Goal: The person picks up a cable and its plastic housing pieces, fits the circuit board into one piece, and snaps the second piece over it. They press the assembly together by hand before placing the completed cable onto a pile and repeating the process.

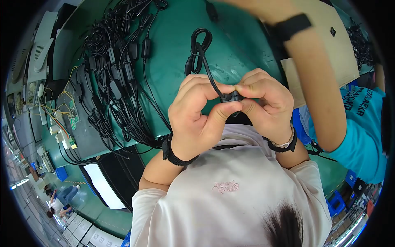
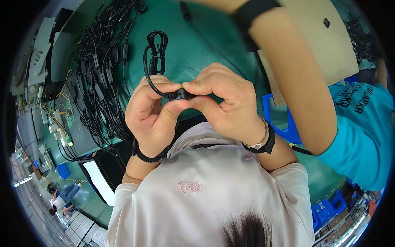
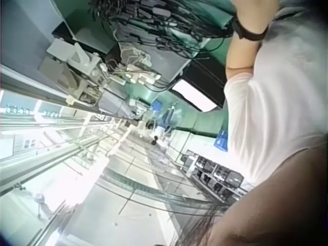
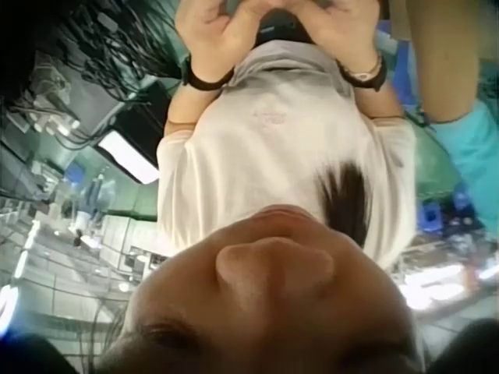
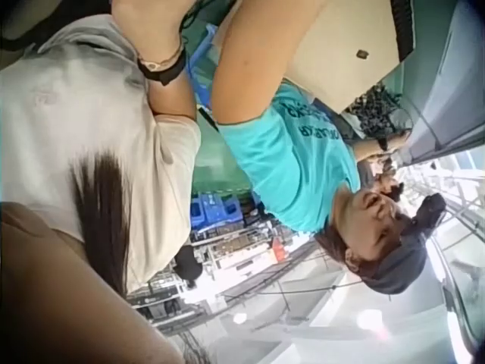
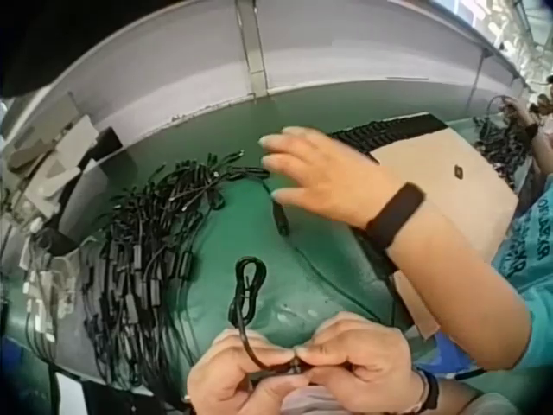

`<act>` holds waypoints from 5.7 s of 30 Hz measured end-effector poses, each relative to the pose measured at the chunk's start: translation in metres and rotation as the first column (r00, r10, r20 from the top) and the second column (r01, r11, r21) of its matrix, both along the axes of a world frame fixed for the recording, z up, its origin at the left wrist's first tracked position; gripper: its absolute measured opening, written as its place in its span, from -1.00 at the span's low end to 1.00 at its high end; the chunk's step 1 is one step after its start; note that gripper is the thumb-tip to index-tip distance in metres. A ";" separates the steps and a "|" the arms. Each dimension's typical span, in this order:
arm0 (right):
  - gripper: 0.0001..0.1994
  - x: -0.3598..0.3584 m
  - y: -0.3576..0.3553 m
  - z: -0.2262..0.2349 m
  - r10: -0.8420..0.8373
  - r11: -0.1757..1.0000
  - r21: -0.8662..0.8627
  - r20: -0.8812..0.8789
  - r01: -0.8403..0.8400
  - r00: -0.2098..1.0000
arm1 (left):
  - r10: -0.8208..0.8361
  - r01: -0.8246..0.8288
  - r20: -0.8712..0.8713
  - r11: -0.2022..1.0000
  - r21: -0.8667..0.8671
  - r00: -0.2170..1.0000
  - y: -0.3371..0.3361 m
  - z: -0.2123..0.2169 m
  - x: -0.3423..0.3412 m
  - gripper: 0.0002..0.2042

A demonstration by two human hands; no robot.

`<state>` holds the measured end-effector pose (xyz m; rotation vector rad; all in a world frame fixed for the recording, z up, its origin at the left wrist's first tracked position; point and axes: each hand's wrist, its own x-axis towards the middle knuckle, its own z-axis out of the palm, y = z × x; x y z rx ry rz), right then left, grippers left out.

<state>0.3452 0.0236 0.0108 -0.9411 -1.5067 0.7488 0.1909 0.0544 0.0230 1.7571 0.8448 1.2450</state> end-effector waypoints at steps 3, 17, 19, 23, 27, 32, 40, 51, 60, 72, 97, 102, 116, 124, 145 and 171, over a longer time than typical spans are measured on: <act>-0.79 -0.001 0.000 0.000 -0.008 1.000 -0.005 -0.003 0.008 1.000 | 0.003 -0.003 0.000 1.000 0.015 1.000 0.001 0.000 0.000 -0.78; -0.73 -0.004 -0.004 -0.001 0.012 0.934 -0.310 -0.472 -0.179 0.882 | -0.015 0.015 0.002 1.000 -0.020 1.000 0.003 0.002 -0.001 -0.67; -0.71 -0.004 -0.003 -0.001 -0.008 0.891 -0.371 -0.589 -0.261 0.808 | -0.052 0.056 0.048 0.994 -0.095 0.998 0.002 0.003 0.001 -0.62; -0.60 0.002 0.003 -0.009 -0.006 0.768 -0.423 -0.756 -0.481 0.655 | -0.104 0.145 0.155 0.948 -0.285 0.982 0.006 0.001 -0.002 -0.57; -0.57 0.003 0.007 -0.015 0.019 0.718 -0.367 -0.839 -0.592 0.544 | -0.091 0.246 0.321 0.841 -0.483 0.943 0.008 0.004 -0.002 -0.57; -0.60 -0.003 0.007 -0.016 0.035 0.737 -0.379 -0.805 -0.559 0.592 | -0.114 0.168 0.161 0.909 -0.382 0.980 0.008 -0.002 -0.010 -0.62; -0.66 -0.009 0.010 -0.011 -0.008 0.778 -0.413 -0.760 -0.473 0.650 | -0.028 -0.009 -0.193 0.982 -0.187 0.981 0.001 0.009 -0.013 -0.70; -0.84 -0.014 0.016 0.008 -0.011 0.797 -0.515 -0.536 -0.316 0.844 | -0.116 0.085 -0.037 0.878 -0.472 0.993 -0.006 0.013 -0.023 -0.74; -0.82 -0.009 0.010 -0.006 0.019 0.854 -0.437 -0.519 -0.284 0.855 | -0.118 0.031 -0.236 0.940 -0.341 0.965 -0.011 0.015 -0.022 -0.80; -0.72 -0.014 0.008 -0.003 0.057 0.919 -0.323 -0.459 -0.226 0.887 | -0.005 -0.028 -0.291 0.994 -0.110 0.957 -0.015 0.008 -0.018 -0.82; -0.72 -0.013 0.008 -0.014 0.147 0.968 -0.119 -0.450 -0.222 0.881 | 0.192 -0.005 -0.382 0.899 0.439 0.904 -0.009 0.000 -0.006 -0.74; -0.72 -0.014 0.006 -0.015 0.124 0.973 -0.118 -0.458 -0.199 0.880 | 0.221 -0.006 -0.381 0.872 0.490 0.898 -0.010 0.000 -0.005 -0.74; -0.71 -0.015 0.004 -0.018 0.127 0.974 -0.111 -0.463 -0.199 0.877 | 0.242 -0.009 -0.397 0.862 0.507 0.885 -0.013 0.004 -0.005 -0.75; -0.67 -0.014 0.008 -0.010 0.137 0.963 -0.143 -0.475 -0.229 0.869 | 0.061 0.016 -0.288 0.966 0.257 0.956 -0.004 0.003 -0.012 -0.75; -0.57 -0.009 0.008 0.002 0.122 0.901 -0.319 -0.467 -0.295 0.876 | 0.095 0.318 0.766 0.872 -0.372 0.636 0.038 0.103 -0.145 -0.69; -0.73 0.001 0.004 -0.003 -0.053 0.901 -0.406 -0.449 -0.151 0.892 | 0.333 -0.337 -0.129 0.705 -0.624 0.934 0.136 0.035 -0.196 -0.82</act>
